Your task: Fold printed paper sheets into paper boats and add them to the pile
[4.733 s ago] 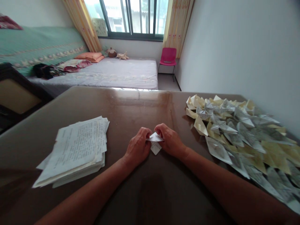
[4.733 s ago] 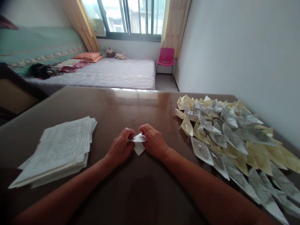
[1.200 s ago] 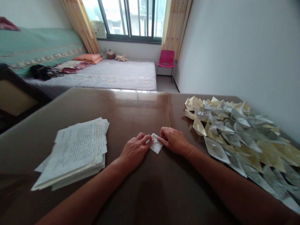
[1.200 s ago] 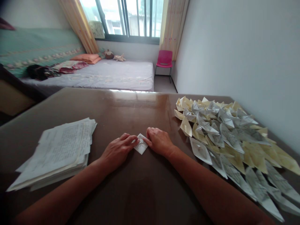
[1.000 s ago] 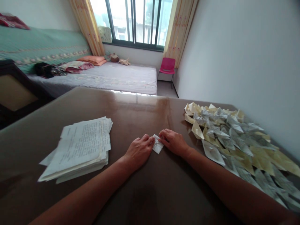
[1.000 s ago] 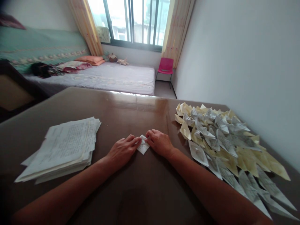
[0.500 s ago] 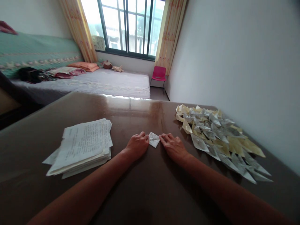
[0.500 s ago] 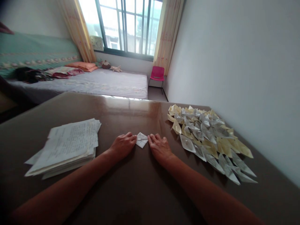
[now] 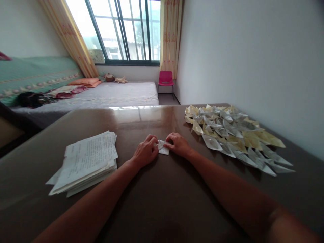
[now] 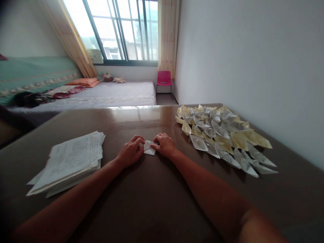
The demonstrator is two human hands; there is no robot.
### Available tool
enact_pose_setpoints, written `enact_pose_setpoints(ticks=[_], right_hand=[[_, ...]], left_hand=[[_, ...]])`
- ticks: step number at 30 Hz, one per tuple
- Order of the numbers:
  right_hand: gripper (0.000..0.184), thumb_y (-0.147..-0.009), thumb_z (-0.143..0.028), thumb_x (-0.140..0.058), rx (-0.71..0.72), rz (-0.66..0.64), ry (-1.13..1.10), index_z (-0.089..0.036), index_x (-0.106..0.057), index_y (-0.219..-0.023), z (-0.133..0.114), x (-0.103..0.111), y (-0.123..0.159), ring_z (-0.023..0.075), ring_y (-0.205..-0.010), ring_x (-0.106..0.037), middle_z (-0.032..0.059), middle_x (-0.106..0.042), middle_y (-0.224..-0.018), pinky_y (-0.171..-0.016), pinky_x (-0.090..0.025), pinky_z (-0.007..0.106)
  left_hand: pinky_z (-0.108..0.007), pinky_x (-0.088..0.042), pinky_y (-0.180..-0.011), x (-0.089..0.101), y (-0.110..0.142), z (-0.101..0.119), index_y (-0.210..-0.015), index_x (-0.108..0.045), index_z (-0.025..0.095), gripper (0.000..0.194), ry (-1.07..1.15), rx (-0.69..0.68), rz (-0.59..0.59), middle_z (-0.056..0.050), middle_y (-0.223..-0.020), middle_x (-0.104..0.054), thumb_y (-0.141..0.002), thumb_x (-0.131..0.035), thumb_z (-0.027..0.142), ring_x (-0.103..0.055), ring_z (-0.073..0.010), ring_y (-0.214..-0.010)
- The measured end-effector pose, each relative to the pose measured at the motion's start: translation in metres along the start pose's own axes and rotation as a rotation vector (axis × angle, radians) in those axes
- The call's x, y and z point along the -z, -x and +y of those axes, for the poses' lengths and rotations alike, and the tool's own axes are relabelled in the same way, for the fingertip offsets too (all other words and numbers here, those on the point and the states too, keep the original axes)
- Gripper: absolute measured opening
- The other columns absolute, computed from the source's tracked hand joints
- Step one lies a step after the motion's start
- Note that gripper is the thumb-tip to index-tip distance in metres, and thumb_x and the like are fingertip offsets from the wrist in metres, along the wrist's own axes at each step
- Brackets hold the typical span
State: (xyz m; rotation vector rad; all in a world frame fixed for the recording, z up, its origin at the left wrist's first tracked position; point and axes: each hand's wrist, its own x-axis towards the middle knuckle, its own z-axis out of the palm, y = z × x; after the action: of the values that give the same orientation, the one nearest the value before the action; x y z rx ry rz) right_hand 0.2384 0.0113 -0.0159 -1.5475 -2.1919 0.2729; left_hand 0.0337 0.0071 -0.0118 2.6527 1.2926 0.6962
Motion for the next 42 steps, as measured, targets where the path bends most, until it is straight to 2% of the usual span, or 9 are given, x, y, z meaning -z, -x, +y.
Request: enact_pose_setpoints(ticks=[4,10,15,21,24,27,31,37,42], right_hand=[[0.019,-0.076,-0.036,-0.072,0.087,-0.064,-0.16,-0.02,-0.068,-0.086,0.006,-0.001,-0.006,0.0192,-0.099,-0.056,0.0048,-0.066,-0.1,-0.088,-0.041,0.032],[0.011,-0.076,-0.029,-0.07,0.122,-0.055,-0.359,-0.021,-0.069,-0.082,0.007,-0.006,-0.008,0.0176,-0.09,-0.061,0.0025,-0.069,-0.092,-0.084,-0.044,0.031],[0.031,-0.086,-0.044,-0.054,-0.067,0.132,-0.677,-0.016,-0.063,-0.093,0.003,0.0,-0.009,0.0143,-0.074,-0.06,0.0039,-0.066,-0.085,-0.068,-0.047,0.027],[0.036,-0.071,-0.041,-0.071,-0.025,0.073,-0.77,-0.018,-0.055,-0.094,-0.005,-0.004,-0.007,0.0135,-0.07,-0.059,-0.0007,-0.064,-0.081,-0.062,-0.046,0.024],[0.015,-0.079,-0.03,-0.062,0.028,0.159,-0.517,-0.019,-0.056,-0.086,-0.01,-0.004,-0.003,0.0131,-0.07,-0.057,-0.0015,-0.062,-0.077,-0.065,-0.044,0.024],[0.005,-0.083,-0.02,-0.055,0.137,0.198,-0.097,-0.02,-0.059,-0.086,-0.015,0.003,0.003,0.0166,-0.085,-0.056,0.0025,-0.064,-0.088,-0.074,-0.041,0.027],[0.01,-0.086,-0.02,-0.053,0.239,0.067,0.232,-0.022,-0.061,-0.091,-0.019,0.012,0.008,0.021,-0.097,-0.053,0.0061,-0.064,-0.096,-0.079,-0.037,0.031],[0.025,-0.076,-0.019,-0.066,0.342,-0.093,0.067,-0.023,-0.063,-0.101,0.002,0.019,0.005,0.0181,-0.094,-0.056,0.0024,-0.065,-0.1,-0.078,-0.039,0.028],[0.012,-0.08,-0.028,-0.067,0.343,-0.07,-0.152,-0.025,-0.072,-0.09,0.019,0.017,0.002,0.0158,-0.091,-0.058,0.0034,-0.065,-0.098,-0.077,-0.042,0.026]], left_hand=[[-0.03,-0.049,-0.076,-0.003,-0.006,-0.003,-0.123,-0.053,0.02,0.038,0.075,0.082,-0.043,-0.007,-0.121,-0.057,-0.089,-0.047,0.036,-0.062,-0.014,-0.073],[-0.027,-0.046,-0.069,0.002,-0.008,-0.011,-0.11,-0.067,0.024,0.031,0.193,0.068,-0.157,-0.003,-0.09,-0.064,-0.085,-0.052,0.036,-0.059,-0.0149,-0.072],[-0.025,-0.047,-0.061,0.001,-0.01,-0.011,-0.092,-0.065,0.016,0.027,0.57,0.235,-0.058,-0.002,-0.077,-0.065,-0.082,-0.056,0.04,-0.06,-0.0137,-0.067],[-0.027,-0.054,-0.063,-0.009,-0.01,-0.006,-0.084,-0.046,0.017,0.027,0.942,0.328,0.019,0.001,-0.08,-0.059,-0.079,-0.062,0.038,-0.067,-0.0163,-0.075],[-0.033,-0.055,-0.072,-0.011,-0.01,-0.008,-0.09,-0.048,0.018,0.023,0.79,0.271,0.117,-0.002,-0.089,-0.06,-0.079,-0.062,0.033,-0.065,-0.0186,-0.088],[-0.035,-0.053,-0.079,-0.009,-0.007,-0.009,-0.104,-0.052,0.02,0.03,0.437,0.136,0.271,-0.006,-0.106,-0.058,-0.077,-0.064,0.028,-0.057,-0.0205,-0.101],[-0.035,-0.049,-0.085,-0.004,-0.001,-0.007,-0.103,-0.06,0.022,0.019,0.106,-0.111,0.123,-0.006,-0.105,-0.06,-0.084,-0.057,0.024,-0.052,-0.0216,-0.102],[-0.031,-0.046,-0.081,-0.006,0.001,-0.012,-0.097,-0.067,0.022,0.02,0.051,-0.173,-0.038,-0.004,-0.096,-0.065,-0.091,-0.048,0.026,-0.056,-0.0189,-0.092],[-0.029,-0.046,-0.082,-0.002,-0.004,-0.019,-0.096,-0.07,0.025,0.021,0.129,-0.142,-0.086,-0.002,-0.096,-0.068,-0.09,-0.05,0.028,-0.059,-0.0178,-0.092]])
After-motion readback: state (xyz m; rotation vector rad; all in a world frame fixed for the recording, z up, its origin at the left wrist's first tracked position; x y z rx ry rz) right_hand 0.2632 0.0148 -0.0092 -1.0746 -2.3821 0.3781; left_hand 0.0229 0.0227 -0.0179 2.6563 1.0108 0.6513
